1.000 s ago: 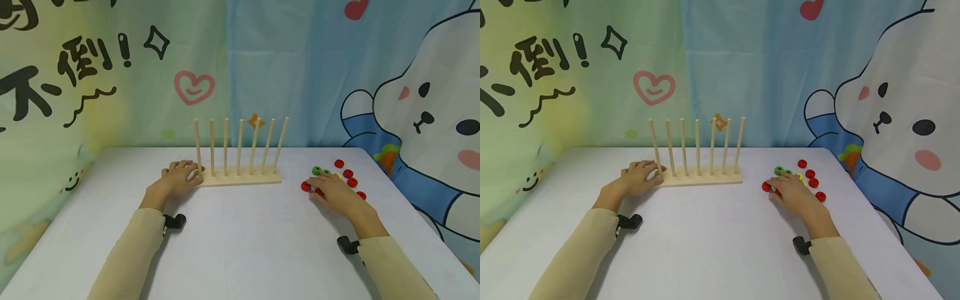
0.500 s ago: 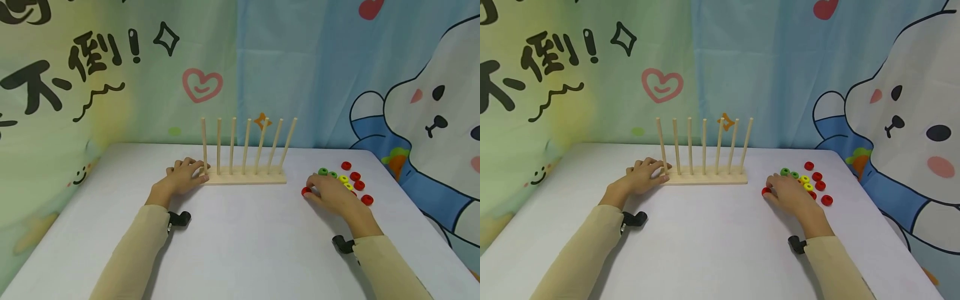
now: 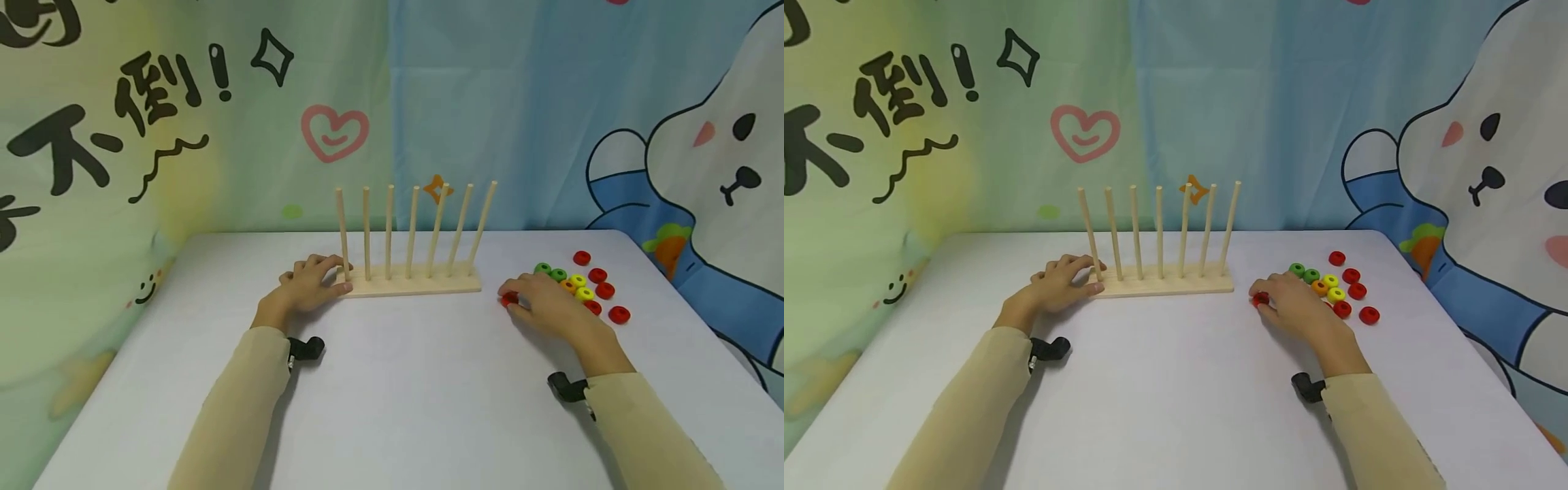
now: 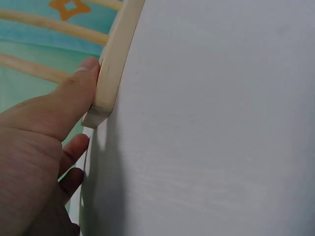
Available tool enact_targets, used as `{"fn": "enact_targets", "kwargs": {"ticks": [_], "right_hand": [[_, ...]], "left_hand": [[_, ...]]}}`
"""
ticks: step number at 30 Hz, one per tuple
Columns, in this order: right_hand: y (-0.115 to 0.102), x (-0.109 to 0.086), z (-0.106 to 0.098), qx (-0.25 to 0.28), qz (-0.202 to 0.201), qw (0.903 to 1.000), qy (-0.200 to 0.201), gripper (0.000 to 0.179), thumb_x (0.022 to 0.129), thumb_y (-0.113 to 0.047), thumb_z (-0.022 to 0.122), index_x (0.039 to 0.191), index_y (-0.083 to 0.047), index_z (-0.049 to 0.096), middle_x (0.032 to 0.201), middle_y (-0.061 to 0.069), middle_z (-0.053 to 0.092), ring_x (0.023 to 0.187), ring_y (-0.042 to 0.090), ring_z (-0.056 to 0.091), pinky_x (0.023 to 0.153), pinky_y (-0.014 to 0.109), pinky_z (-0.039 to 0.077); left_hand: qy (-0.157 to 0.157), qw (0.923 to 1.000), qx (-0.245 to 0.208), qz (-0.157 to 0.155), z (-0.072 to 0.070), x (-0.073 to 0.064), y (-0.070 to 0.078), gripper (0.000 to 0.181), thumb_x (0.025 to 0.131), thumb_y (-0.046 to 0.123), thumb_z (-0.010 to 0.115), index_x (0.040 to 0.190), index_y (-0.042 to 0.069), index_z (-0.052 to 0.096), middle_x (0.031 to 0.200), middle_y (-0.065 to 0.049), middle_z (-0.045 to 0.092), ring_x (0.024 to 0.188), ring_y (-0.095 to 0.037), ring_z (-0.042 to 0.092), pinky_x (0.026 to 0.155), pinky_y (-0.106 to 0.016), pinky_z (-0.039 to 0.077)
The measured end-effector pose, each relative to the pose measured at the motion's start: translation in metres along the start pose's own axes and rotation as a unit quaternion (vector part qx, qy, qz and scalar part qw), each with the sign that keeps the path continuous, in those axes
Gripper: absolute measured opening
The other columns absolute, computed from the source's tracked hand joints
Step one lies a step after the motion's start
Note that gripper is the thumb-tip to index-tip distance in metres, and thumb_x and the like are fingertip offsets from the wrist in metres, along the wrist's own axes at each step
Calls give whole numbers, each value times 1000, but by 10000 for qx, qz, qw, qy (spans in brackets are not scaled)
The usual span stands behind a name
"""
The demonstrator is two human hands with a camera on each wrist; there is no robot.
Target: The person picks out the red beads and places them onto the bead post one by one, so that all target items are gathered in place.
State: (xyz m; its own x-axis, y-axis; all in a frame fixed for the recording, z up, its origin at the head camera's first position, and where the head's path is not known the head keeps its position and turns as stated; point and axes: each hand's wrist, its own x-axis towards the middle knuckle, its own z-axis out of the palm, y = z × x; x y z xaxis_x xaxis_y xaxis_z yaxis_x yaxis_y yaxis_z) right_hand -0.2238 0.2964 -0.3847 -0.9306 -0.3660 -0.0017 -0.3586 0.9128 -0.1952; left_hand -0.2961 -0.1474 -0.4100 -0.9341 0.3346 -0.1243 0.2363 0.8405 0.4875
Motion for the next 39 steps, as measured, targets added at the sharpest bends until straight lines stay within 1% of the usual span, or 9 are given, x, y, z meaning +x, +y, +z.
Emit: {"fn": "enact_targets", "kwargs": {"ticks": [5,11,14,17,21,25,31,36,39], "right_hand": [[3,2,-1,46,-192,9997,113,26,89,-13,72,115,-12,71,103,8,60,95,28,55,86,49,50],[3,0,0,393,-213,9980,438,26,88,-11,71,114,-7,70,107,8,59,92,25,56,82,44,52],[4,-1,-1,434,-255,9976,485,24,88,-11,70,112,-7,70,109,7,61,88,21,57,79,40,53],[3,1,-3,438,-285,9976,450,25,89,-12,69,113,-6,69,109,6,63,86,19,57,77,38,53],[-2,1,-7,671,-336,9963,429,28,89,-11,68,117,-6,67,108,6,65,86,20,58,76,38,53],[-7,1,-6,893,-292,9947,409,27,90,-12,68,116,-10,67,109,3,65,89,19,60,77,37,53],[-13,1,-4,896,-345,9944,440,24,89,-12,67,113,-11,68,106,0,65,87,18,59,75,35,52],[-20,-1,-8,828,-385,9943,548,24,89,-13,69,113,-12,69,103,-1,65,84,17,57,73,35,52],[-29,-3,-13,958,-564,9923,554,23,90,-15,70,113,-14,69,104,-2,66,84,14,58,75,37,54]], "left_hand": [[-97,9999,-79,-109,-2,1,1,55,89,63,59,137,41,45,150,-4,34,132,-38,29,96,-66,21],[-135,9999,-56,-37,-3,1,3,57,89,63,59,138,39,44,151,-5,34,133,-41,29,96,-70,20],[-196,9998,52,-65,-1,2,2,59,89,65,58,140,40,42,151,-6,33,134,-43,29,97,-71,21],[-240,9996,24,-122,-2,2,3,58,89,64,59,139,40,43,150,-5,34,134,-43,29,97,-70,22],[-252,9996,-39,-125,-6,5,4,55,88,63,61,136,40,44,149,-4,35,134,-43,30,97,-69,23],[-237,9996,-29,-121,-7,6,2,55,88,64,61,135,40,45,149,-3,36,133,-42,30,97,-68,23],[-157,9997,-2,-182,-9,4,-1,55,87,63,62,134,39,47,147,-2,38,132,-39,31,98,-64,22],[-45,9999,-51,-92,-9,4,0,55,86,62,64,133,37,49,146,-2,40,130,-38,32,98,-61,23],[-57,9999,-40,-105,-8,3,2,56,87,63,63,134,37,49,146,-2,40,130,-38,32,98,-60,22]]}}
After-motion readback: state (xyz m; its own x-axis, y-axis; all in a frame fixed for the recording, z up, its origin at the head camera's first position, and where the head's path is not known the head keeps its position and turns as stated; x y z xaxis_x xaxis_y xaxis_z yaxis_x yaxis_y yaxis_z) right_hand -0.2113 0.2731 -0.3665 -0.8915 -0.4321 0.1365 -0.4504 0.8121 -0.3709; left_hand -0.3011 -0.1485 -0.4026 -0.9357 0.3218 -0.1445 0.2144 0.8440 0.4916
